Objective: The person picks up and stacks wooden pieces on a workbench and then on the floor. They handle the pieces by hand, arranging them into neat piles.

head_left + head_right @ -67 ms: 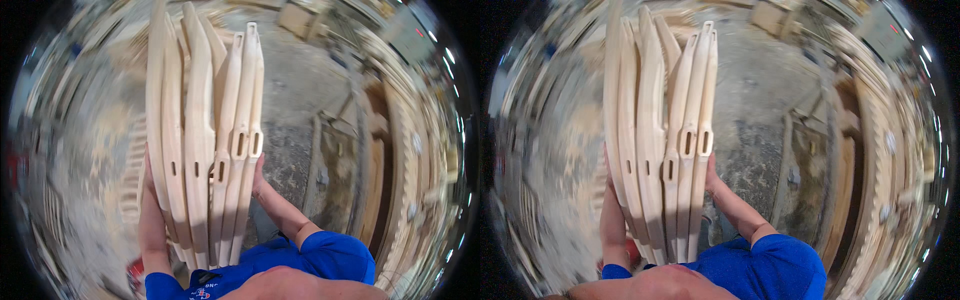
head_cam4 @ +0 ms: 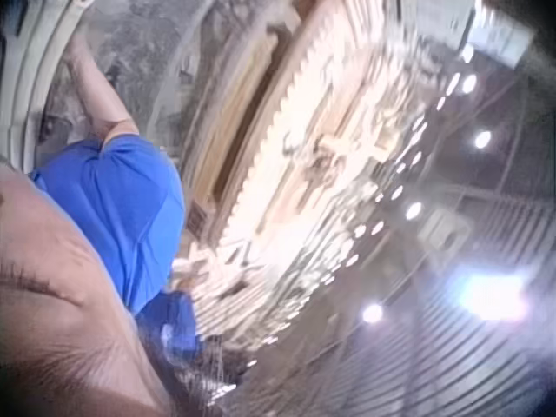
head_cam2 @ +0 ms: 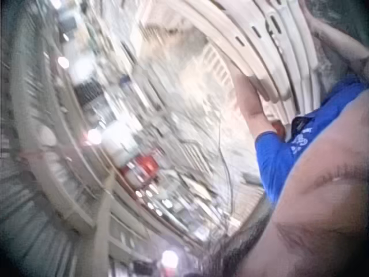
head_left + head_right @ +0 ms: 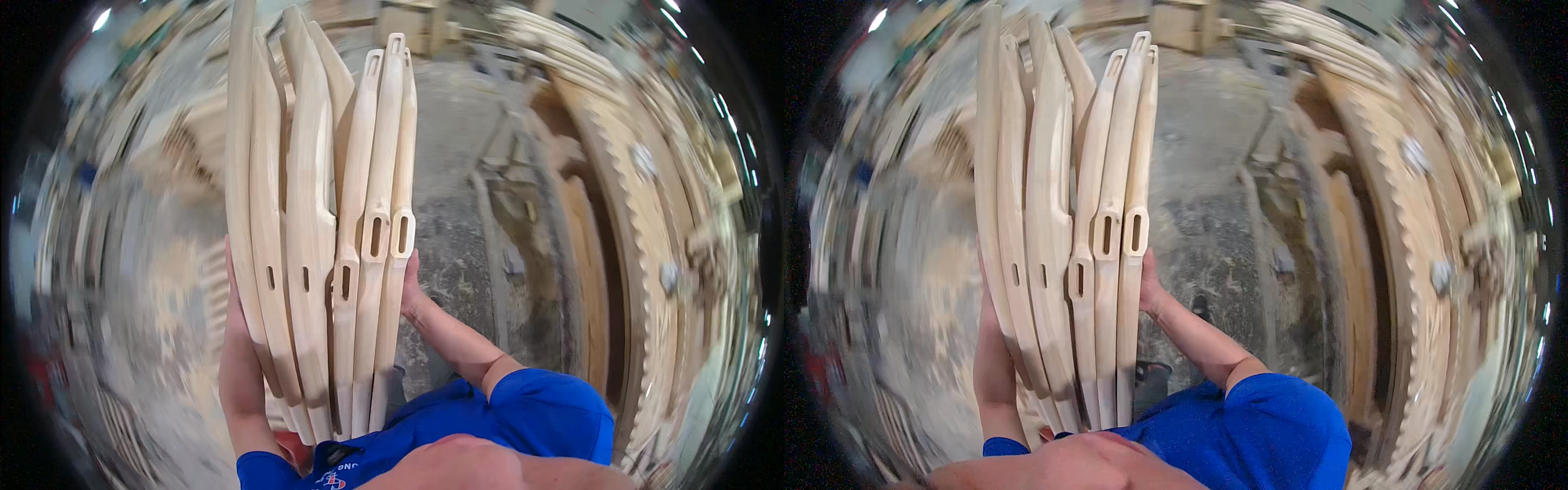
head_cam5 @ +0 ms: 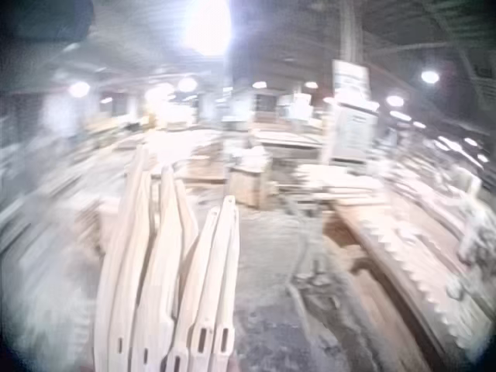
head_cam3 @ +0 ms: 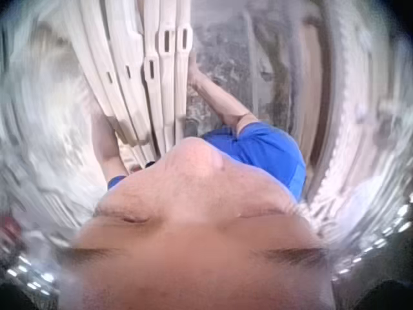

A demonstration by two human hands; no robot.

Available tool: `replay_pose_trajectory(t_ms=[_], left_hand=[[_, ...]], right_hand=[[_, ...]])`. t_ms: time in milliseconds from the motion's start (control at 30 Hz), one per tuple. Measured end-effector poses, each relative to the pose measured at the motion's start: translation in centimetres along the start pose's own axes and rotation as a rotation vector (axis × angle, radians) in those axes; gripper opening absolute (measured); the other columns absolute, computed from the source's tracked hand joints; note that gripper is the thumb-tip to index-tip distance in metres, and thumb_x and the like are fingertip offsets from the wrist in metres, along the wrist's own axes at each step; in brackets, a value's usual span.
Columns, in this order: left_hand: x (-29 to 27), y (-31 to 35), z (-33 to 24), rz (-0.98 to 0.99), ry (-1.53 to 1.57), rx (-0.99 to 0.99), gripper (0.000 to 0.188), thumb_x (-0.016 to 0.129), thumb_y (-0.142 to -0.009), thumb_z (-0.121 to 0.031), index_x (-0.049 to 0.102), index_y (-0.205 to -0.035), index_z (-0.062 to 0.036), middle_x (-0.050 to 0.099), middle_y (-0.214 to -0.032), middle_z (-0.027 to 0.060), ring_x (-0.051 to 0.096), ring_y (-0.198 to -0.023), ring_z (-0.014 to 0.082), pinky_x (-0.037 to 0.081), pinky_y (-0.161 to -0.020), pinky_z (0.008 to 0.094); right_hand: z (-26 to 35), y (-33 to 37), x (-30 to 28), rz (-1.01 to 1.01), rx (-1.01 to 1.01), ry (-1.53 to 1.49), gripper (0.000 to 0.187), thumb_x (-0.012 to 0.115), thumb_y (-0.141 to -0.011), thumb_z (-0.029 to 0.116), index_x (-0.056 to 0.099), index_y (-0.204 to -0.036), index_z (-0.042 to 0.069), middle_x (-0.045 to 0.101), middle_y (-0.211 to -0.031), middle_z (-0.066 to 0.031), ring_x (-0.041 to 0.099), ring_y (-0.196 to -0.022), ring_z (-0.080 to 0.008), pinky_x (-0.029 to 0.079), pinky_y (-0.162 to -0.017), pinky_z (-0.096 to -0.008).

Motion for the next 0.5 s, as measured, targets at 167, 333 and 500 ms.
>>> replay_pose_trajectory(t_ms=[167,333,500], left_hand=[[7.1,-4.7,-12.6,0.331,-0.202,-0.025,0.077,0.041,-0.08,-0.069,0.042,-0.134,-0.0146,0.049,-0.13,0.0089,0.05,-0.113,0.0246,0.042,-0.095,0.0387],[28.1,-19.0,-13.0,0.685,-0.557,-0.217,0.077,0.04,-0.08,-0.069,0.042,-0.133,-0.0142,0.049,-0.129,0.009,0.051,-0.112,0.0241,0.042,-0.095,0.0382],[41.0,-24.3,-2.2,0.905,-0.629,-0.359,0.077,0.04,-0.08,-0.069,0.043,-0.133,-0.0137,0.05,-0.128,0.0092,0.052,-0.111,0.0237,0.042,-0.095,0.0376]], right_hand=[[8.4,-0.4,4.0,0.011,-0.315,-0.037,0.1,0.036,-0.067,0.084,0.032,-0.137,0.012,0.039,-0.136,-0.0122,0.043,-0.121,-0.0281,0.037,-0.1,-0.0447],[8.4,-5.8,5.3,-0.16,-0.774,-0.428,0.1,0.04,-0.067,0.083,0.035,-0.134,0.008,0.042,-0.132,-0.0149,0.045,-0.117,-0.0292,0.038,-0.1,-0.0445],[22.3,1.6,-4.7,-0.295,-1.064,-0.338,0.097,0.041,-0.07,0.08,0.034,-0.134,0.008,0.043,-0.131,-0.015,0.045,-0.117,-0.0302,0.038,-0.1,-0.0447]])
Point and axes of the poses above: each hand's wrist, its own y-axis away from the middle knuckle, its own x-axis out of the palm, z = x × y, the point moved 2 cm from there along -y, towards the middle knuckle
